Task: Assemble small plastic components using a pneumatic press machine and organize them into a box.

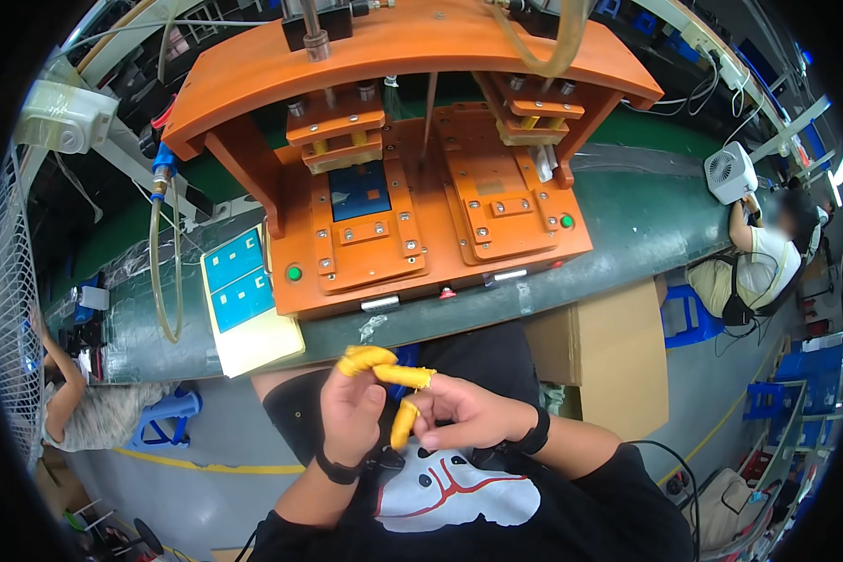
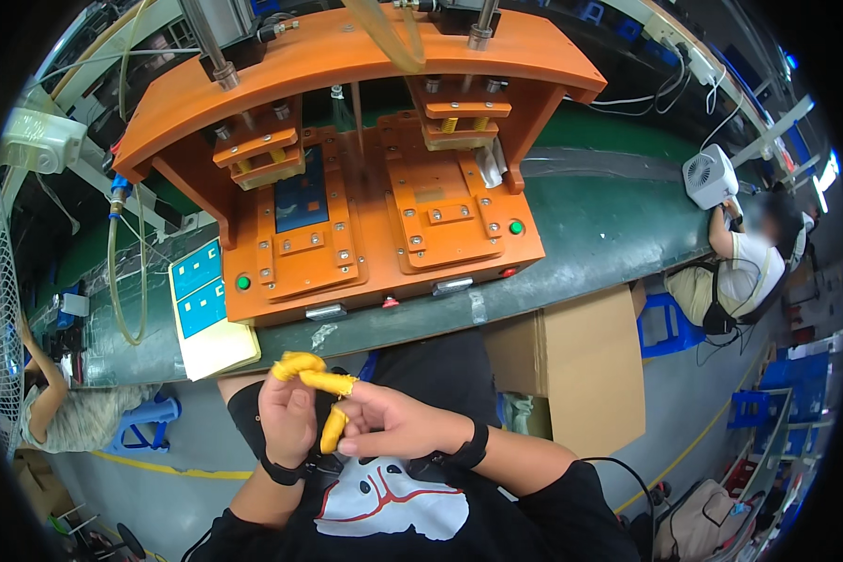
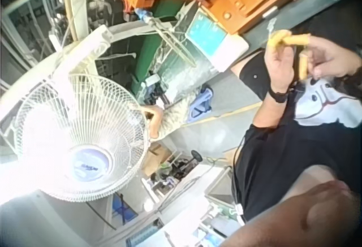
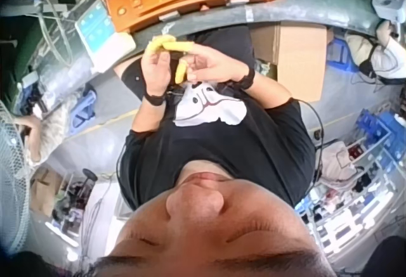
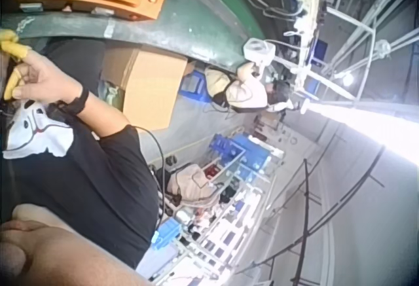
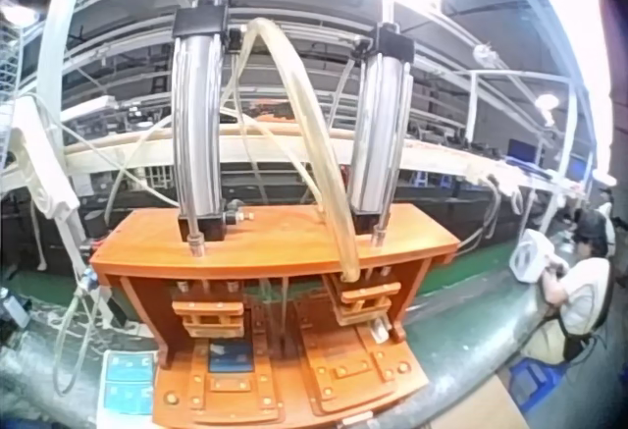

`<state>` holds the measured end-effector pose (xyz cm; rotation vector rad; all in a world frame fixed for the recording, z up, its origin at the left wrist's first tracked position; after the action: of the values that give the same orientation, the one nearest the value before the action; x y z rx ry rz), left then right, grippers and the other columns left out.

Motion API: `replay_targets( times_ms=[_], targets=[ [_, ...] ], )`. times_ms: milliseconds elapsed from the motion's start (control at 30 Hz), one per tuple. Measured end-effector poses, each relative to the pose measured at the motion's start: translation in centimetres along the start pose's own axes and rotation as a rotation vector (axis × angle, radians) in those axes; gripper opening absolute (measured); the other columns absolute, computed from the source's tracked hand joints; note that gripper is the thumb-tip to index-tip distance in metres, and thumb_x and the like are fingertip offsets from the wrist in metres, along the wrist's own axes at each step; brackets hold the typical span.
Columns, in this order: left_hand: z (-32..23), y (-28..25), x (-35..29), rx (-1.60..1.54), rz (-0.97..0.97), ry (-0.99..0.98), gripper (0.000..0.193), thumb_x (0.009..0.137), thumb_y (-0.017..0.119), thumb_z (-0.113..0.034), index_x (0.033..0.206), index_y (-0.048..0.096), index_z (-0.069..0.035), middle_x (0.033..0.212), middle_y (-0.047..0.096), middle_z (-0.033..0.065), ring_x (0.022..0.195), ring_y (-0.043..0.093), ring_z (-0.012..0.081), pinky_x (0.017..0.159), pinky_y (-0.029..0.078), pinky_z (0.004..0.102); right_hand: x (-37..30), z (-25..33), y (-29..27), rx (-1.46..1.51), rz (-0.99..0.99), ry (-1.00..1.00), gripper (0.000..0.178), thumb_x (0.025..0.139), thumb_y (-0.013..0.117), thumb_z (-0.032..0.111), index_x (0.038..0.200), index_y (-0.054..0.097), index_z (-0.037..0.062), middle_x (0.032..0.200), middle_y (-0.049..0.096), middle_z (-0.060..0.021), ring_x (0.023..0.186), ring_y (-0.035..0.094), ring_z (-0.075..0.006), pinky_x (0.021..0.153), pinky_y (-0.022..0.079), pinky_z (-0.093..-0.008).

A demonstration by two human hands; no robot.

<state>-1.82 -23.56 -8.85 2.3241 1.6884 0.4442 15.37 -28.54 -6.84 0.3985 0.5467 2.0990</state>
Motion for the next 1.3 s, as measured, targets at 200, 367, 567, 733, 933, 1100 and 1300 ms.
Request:
replay_targets(
  times_ms=[200,367,567,733,933,1100,1300],
  targets=[
    [-0.8,1.0,-0.3,-0.197,0.118,-0.115,0.031,0.088,0.074,-0.005,0.115,0.06,0.004,0.115,0.064,0.0108,0.105,0.062,0.0174,0.094,0.05,0.0325,-0.3,0.1,-0.1,0.695,0.202,0.134,0.093,0.091,0.067,0.038,0.159,0.007,0.0159,0.104,0.064,-0.0143,0.063,0.053,-0.0128,0.062,0.041,-0.0229],
    [-0.3,0.7,-0.1,0.339,-0.04,0.328,0.032,0.079,0.082,-0.006,0.103,0.062,-0.001,0.098,0.06,0.01,0.089,0.061,0.0223,0.078,0.05,0.0334,0.3,1.1,0.8,0.83,0.183,0.076,0.118,0.083,0.07,0.058,0.158,-0.01,0.0159,0.111,0.063,-0.0171,0.061,0.054,-0.0125,0.058,0.043,-0.0248],
    [-1.6,1.1,0.2,0.466,0.012,0.421,0.031,0.069,0.088,-0.006,0.093,0.067,-0.005,0.093,0.061,0.0106,0.084,0.06,0.0258,0.071,0.049,0.0335,0.6,1.1,1.9,0.437,0.102,0.121,0.121,0.084,0.067,0.063,0.156,-0.019,0.0179,0.113,0.059,-0.0121,0.058,0.047,-0.0102,0.059,0.042,-0.0244],
    [-2.9,0.8,1.1,0.74,0.062,0.597,0.031,0.066,0.087,-0.002,0.091,0.069,-0.007,0.09,0.062,0.0066,0.081,0.058,0.0265,0.069,0.048,0.0351,0.4,1.1,1.8,0.35,0.105,0.067,0.096,0.1,0.057,0.027,0.155,-0.022,0.0225,0.104,0.06,-0.0132,0.06,0.048,-0.0063,0.057,0.042,-0.0196],
    [-2.2,0.2,1.5,0.819,0.171,0.719,0.021,0.077,0.078,-0.002,0.094,0.065,-0.001,0.094,0.058,0.0125,0.079,0.058,0.0271,0.07,0.048,0.0351,0.2,1.1,1.8,0.295,0.102,0.106,0.093,0.098,0.052,0.012,0.155,-0.022,0.0223,0.103,0.06,-0.013,0.063,0.048,-0.0046,0.057,0.044,-0.019],
    [-1.2,0.1,0.3,0.694,0.045,0.52,0.02,0.078,0.076,-0.006,0.094,0.063,-0.005,0.089,0.06,0.0115,0.081,0.056,0.0304,0.072,0.046,0.0393,0.5,1.9,2.8,0.203,-0.035,0.177,0.094,0.1,0.054,0.011,0.155,-0.021,0.0208,0.091,0.063,-0.0102,0.059,0.052,-0.0065,0.054,0.044,-0.0202],
    [-1.5,0.6,-0.5,0.514,0.166,0.479,0.018,0.082,0.075,-0.008,0.095,0.063,-0.004,0.091,0.061,0.0121,0.081,0.057,0.0296,0.074,0.047,0.0391,0.9,2.9,1.3,0.134,-0.286,0.166,0.089,0.101,0.054,0.013,0.157,-0.014,0.0216,0.078,0.064,-0.0066,0.055,0.054,-0.009,0.053,0.045,-0.0226]
  ],
)
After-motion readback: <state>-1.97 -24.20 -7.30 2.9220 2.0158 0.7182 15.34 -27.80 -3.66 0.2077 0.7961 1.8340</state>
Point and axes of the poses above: each hand's wrist, its own x-axis towards the middle knuckle, its own y-axis out of the palm, z = x × y, the point moved 1 cm from there along x, towards the middle knuckle
